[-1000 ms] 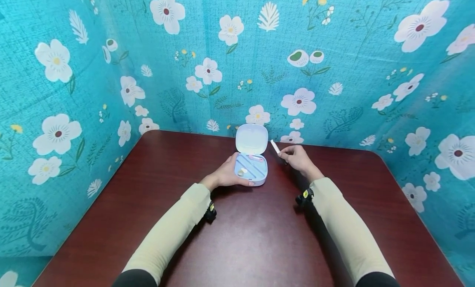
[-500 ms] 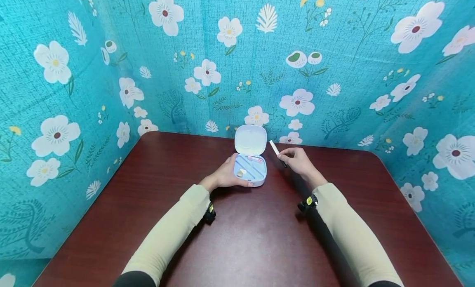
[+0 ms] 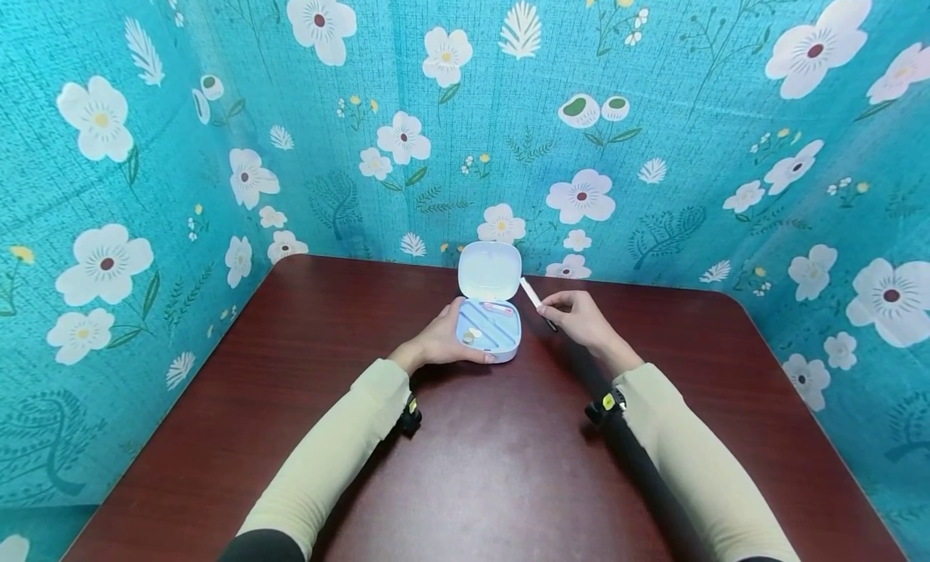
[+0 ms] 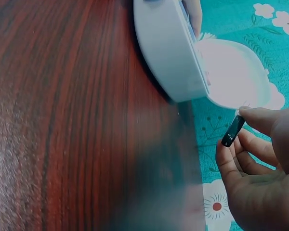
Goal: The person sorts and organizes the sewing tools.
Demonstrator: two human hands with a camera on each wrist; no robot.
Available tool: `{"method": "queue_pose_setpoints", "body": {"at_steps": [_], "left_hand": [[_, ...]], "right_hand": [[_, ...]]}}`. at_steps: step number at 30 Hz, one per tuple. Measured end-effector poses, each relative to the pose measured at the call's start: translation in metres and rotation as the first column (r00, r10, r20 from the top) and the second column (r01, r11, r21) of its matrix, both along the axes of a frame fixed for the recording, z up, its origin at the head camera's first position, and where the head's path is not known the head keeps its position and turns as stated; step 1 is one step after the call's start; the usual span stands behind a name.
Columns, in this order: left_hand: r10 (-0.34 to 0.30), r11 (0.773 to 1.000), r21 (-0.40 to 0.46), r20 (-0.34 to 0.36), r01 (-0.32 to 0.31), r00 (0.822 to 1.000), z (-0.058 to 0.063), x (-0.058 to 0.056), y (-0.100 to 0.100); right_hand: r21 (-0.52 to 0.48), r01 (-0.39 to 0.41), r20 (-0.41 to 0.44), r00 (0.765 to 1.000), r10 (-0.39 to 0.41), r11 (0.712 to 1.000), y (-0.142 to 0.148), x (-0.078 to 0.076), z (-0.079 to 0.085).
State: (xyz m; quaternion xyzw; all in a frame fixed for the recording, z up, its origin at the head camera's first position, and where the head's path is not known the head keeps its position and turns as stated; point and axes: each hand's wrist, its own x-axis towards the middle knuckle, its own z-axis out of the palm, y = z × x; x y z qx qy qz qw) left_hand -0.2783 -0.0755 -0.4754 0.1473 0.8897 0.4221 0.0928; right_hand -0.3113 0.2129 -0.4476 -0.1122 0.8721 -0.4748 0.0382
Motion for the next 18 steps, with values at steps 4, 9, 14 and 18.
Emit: {"method": "queue_pose_setpoints", "body": {"at_steps": [4, 9, 14, 18], "left_hand": [[-0.003, 1.0, 0.006, -0.002, 0.003, 1.0, 0.001, 0.0, 0.0], [-0.001, 1.0, 0.002, -0.005, 0.001, 1.0, 0.001, -0.002, 0.0], [0.004, 1.0, 0.014, 0.001, -0.004, 1.0, 0.003, 0.0, 0.0], [0.004, 1.0, 0.012, 0.007, -0.004, 1.0, 0.0, -0.001, 0.0]], "right_hand": [[-0.003, -0.02, -0.015, 1.0, 0.02, 1.0, -0.004, 0.003, 0.002], [-0.002, -0.035, -0.02, 0.999, 0.035, 0.999, -0.009, 0.006, 0.006], [0.019, -0.051, -0.039, 0.998, 0.052, 0.999, -0.017, 0.009, 0.007], [0.043, -0.068, -0.065, 0.995, 0.071, 0.997, -0.023, 0.012, 0.006]]}}
